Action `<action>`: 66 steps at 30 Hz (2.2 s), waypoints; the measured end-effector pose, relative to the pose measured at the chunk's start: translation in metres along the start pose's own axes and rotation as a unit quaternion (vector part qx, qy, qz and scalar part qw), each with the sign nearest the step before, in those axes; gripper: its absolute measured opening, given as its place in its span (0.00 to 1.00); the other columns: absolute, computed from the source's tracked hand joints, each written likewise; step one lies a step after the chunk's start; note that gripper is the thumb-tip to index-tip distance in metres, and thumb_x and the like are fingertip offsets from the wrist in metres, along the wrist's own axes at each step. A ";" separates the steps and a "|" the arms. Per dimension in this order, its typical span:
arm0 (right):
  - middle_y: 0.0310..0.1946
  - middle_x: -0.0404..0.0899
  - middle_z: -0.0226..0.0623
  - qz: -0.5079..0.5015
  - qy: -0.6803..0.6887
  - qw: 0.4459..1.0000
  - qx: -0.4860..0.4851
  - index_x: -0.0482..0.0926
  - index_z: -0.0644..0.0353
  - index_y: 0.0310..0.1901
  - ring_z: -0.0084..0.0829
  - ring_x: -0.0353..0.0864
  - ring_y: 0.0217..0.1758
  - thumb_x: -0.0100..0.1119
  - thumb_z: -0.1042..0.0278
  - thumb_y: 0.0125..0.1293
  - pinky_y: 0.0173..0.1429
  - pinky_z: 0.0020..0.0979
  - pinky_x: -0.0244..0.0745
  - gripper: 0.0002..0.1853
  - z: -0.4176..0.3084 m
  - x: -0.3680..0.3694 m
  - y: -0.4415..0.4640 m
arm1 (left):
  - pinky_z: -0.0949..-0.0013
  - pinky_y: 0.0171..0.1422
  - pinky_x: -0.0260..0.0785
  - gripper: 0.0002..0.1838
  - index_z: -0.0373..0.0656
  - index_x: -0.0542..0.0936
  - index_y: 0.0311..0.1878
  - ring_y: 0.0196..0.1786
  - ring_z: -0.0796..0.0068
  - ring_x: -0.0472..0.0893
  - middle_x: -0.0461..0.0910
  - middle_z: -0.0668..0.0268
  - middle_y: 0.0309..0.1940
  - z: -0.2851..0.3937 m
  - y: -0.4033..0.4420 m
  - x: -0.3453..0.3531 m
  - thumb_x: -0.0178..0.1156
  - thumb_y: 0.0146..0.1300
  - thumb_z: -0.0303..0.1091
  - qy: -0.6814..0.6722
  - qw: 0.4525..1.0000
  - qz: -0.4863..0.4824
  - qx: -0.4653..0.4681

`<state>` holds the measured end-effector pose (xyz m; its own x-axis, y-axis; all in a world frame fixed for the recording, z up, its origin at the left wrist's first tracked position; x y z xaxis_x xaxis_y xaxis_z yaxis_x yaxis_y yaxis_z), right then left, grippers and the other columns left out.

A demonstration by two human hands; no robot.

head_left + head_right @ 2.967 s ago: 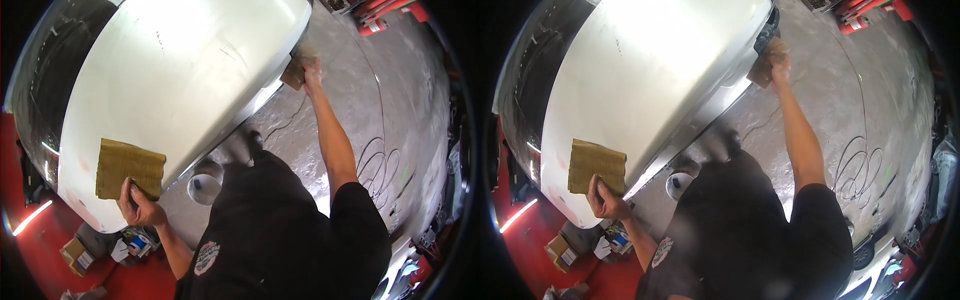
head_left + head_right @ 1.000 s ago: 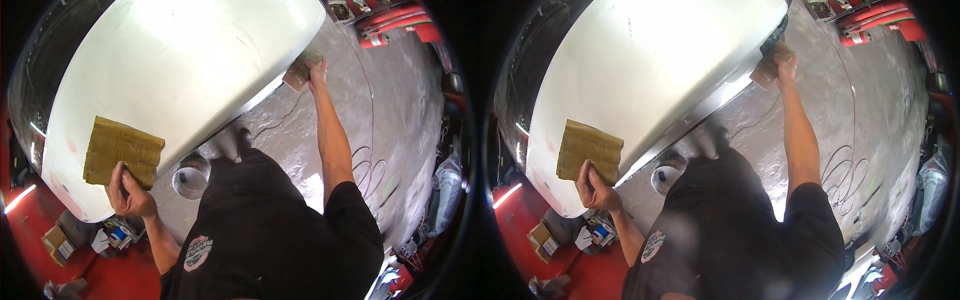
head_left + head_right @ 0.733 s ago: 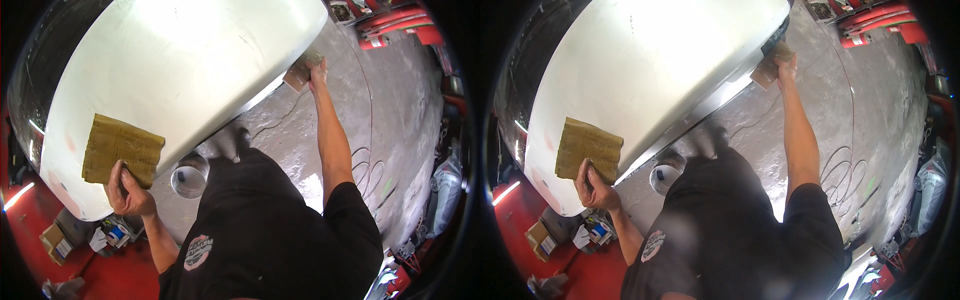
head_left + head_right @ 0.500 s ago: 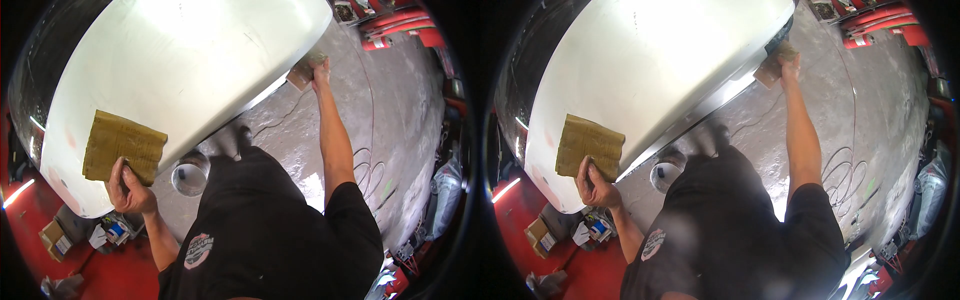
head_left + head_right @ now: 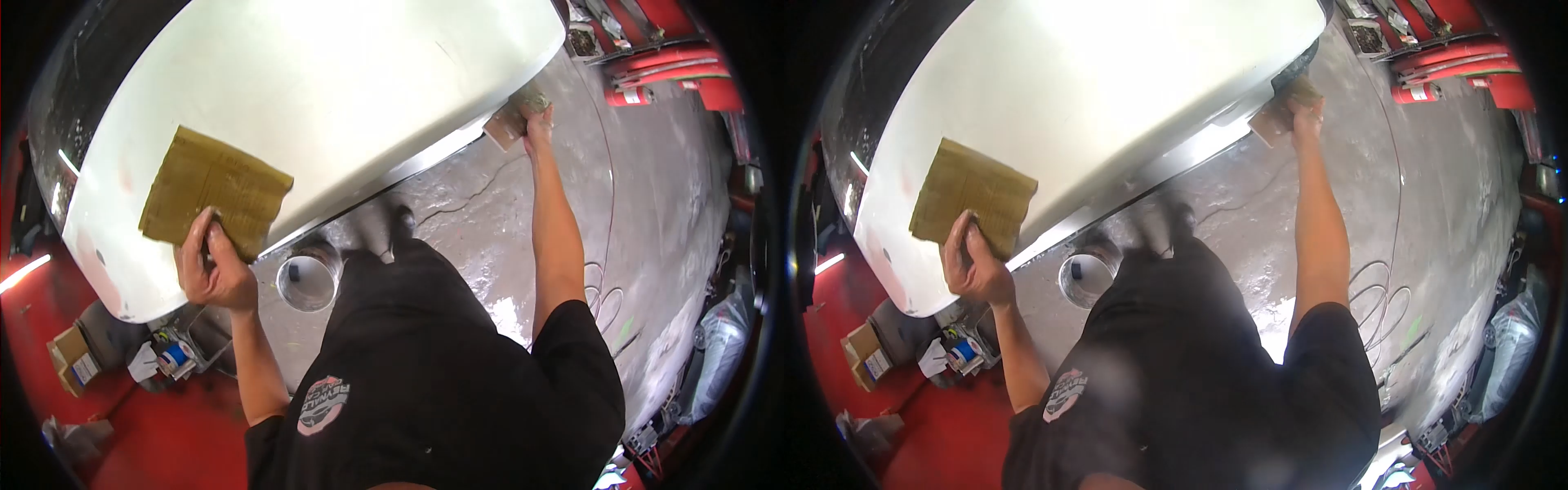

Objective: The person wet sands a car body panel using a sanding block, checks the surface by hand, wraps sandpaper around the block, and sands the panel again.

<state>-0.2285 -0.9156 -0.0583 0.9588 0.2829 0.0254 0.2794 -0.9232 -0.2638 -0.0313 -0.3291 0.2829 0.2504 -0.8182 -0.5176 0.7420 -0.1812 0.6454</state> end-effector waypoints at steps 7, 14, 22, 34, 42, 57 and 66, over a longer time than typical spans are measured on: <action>0.66 0.76 0.50 -0.087 -0.257 0.934 -0.233 0.46 0.54 0.84 0.38 0.82 0.60 0.67 0.76 0.66 0.62 0.39 0.81 0.50 -0.049 0.007 -0.118 | 0.66 0.61 0.78 0.12 0.27 0.87 0.50 0.51 0.66 0.86 0.89 0.55 0.48 -0.012 -0.028 -0.033 0.58 0.68 0.15 -0.099 0.992 0.056 -0.052; 0.48 0.86 0.43 -0.420 -0.230 0.848 -0.227 0.74 0.61 0.68 0.32 0.87 0.48 0.70 0.76 0.64 0.49 0.34 0.82 0.29 -0.100 0.100 -0.371 | 0.61 0.64 0.75 0.14 0.33 0.87 0.53 0.54 0.58 0.86 0.88 0.49 0.50 -0.010 -0.128 -0.049 0.61 0.67 0.18 -0.077 0.991 -0.102 -0.027; 0.40 0.86 0.45 -0.572 -0.186 0.690 -0.402 0.80 0.61 0.59 0.43 0.87 0.38 0.72 0.80 0.58 0.43 0.37 0.81 0.25 -0.131 0.264 -0.580 | 0.61 0.71 0.69 0.40 0.37 0.70 0.75 0.67 0.62 0.77 0.72 0.55 0.69 -0.100 -0.184 -0.078 0.76 0.64 0.41 -0.359 0.878 -0.146 -0.282; 0.58 0.81 0.53 -0.559 -0.201 0.547 -0.590 0.74 0.58 0.73 0.51 0.84 0.57 0.75 0.71 0.60 0.62 0.40 0.80 0.37 -0.122 0.384 -0.756 | 0.67 0.73 0.65 0.25 0.35 0.73 0.71 0.68 0.72 0.74 0.77 0.64 0.65 -0.212 -0.220 -0.208 0.59 0.73 0.31 -0.560 0.709 0.163 -0.396; 0.57 0.80 0.41 -0.772 -0.300 0.548 -0.118 0.67 0.69 0.75 0.29 0.79 0.59 0.76 0.59 0.65 0.64 0.31 0.73 0.42 -0.056 0.470 -0.777 | 0.61 0.68 0.73 0.32 0.32 0.73 0.69 0.61 0.64 0.81 0.80 0.57 0.61 -0.241 -0.206 -0.266 0.58 0.59 0.32 -0.706 0.618 0.101 -0.330; 0.42 0.87 0.31 -0.698 -0.160 0.661 -0.223 0.84 0.63 0.53 0.21 0.81 0.45 0.65 0.69 0.70 0.53 0.26 0.77 0.13 -0.130 0.548 -0.771 | 0.59 0.60 0.78 0.23 0.33 0.76 0.65 0.55 0.65 0.84 0.84 0.61 0.55 -0.447 -0.263 -0.292 0.66 0.72 0.33 -0.474 0.627 0.310 -0.535; 0.41 0.86 0.30 -0.628 -0.186 0.698 -0.290 0.84 0.65 0.51 0.20 0.80 0.44 0.66 0.66 0.71 0.53 0.26 0.75 0.13 -0.130 0.572 -0.713 | 0.58 0.56 0.79 0.24 0.38 0.74 0.63 0.53 0.62 0.84 0.83 0.58 0.54 -0.629 -0.257 -0.265 0.70 0.66 0.25 -0.371 0.687 0.377 -0.498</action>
<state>0.1275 -0.1294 0.2696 -0.1099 0.9122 -0.3946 0.9649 0.1933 0.1781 0.1029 0.2771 -0.0992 0.6851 -0.5943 0.4212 0.7257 0.6074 -0.3232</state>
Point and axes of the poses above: each hand's wrist, its own y-axis towards the middle knuckle, its own x-axis out of the palm, z = x × y, the point moved 7 cm from there along y, towards the middle knuckle
